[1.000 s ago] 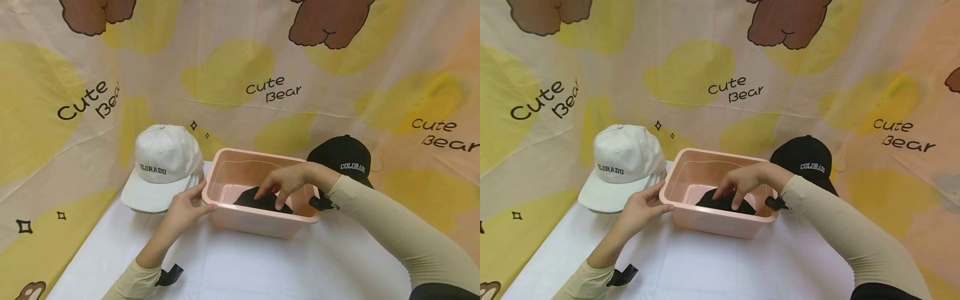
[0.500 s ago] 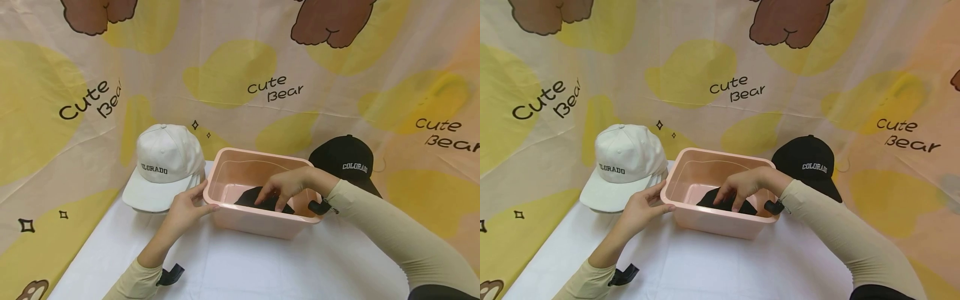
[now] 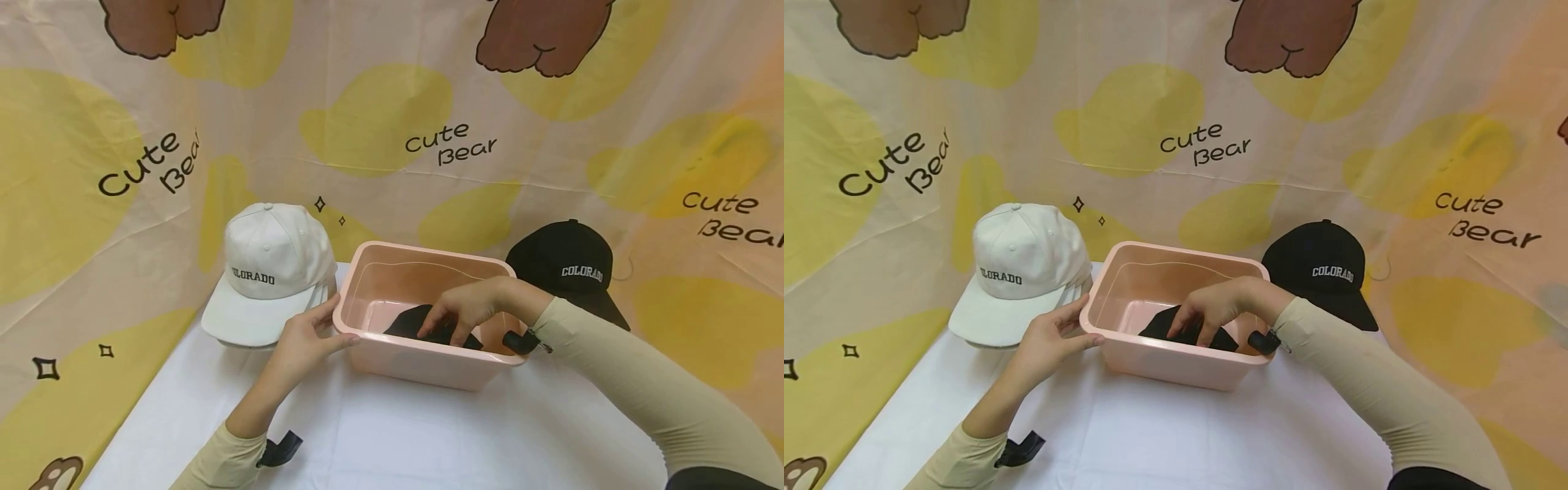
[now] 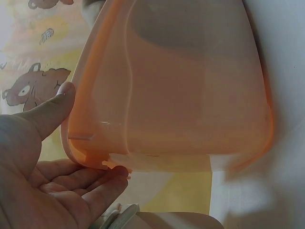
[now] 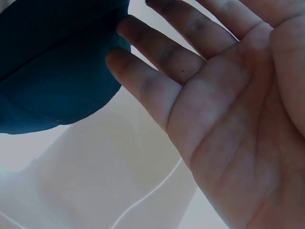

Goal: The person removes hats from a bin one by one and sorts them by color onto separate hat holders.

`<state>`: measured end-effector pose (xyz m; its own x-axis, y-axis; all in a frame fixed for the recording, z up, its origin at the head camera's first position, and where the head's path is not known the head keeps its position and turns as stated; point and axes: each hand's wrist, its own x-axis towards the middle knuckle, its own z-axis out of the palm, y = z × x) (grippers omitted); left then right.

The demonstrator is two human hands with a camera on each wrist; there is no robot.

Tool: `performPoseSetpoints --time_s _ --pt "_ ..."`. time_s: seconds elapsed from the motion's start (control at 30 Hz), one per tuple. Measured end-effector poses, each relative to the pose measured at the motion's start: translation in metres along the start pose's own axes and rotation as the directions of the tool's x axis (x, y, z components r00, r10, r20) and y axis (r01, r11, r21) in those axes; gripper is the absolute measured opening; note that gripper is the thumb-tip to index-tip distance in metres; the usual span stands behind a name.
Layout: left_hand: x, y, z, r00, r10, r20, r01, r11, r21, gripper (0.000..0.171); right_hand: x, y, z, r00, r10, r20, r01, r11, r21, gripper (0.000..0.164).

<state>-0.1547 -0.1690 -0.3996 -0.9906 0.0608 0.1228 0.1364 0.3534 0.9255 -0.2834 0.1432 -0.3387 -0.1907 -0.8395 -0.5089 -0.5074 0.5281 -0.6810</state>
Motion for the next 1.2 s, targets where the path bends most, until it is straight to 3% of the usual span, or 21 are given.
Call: performPoseSetpoints --time_s 0.27,0.57,0.73,1.0,1.2 --pt "0.000 0.000 -0.001 1.000 0.002 -0.001 -0.002 1.000 0.004 0.094 0.001 0.000 -0.001 1.000 0.010 -0.002 -0.010 1.000 -0.021 0.058" --pt "0.001 -0.002 0.001 1.000 0.001 0.012 0.000 1.000 -0.018 0.093 0.004 -0.005 0.002 0.999 0.022 -0.030 -0.027 0.984 -0.175 0.055" --pt "0.001 -0.002 0.001 1.000 0.000 0.013 0.001 1.000 -0.023 0.094 0.002 -0.006 0.000 0.996 0.045 -0.074 -0.060 0.975 -0.212 0.051" --pt "0.001 -0.003 0.001 1.000 0.014 0.003 -0.014 1.000 -0.016 0.094 -0.005 0.000 -0.007 0.988 0.034 -0.149 -0.055 0.989 -0.138 0.042" --pt "0.001 -0.001 0.000 1.000 0.010 0.004 -0.009 1.000 -0.030 0.094 -0.013 -0.001 -0.014 0.970 -0.002 -0.244 -0.029 0.992 -0.122 0.033"
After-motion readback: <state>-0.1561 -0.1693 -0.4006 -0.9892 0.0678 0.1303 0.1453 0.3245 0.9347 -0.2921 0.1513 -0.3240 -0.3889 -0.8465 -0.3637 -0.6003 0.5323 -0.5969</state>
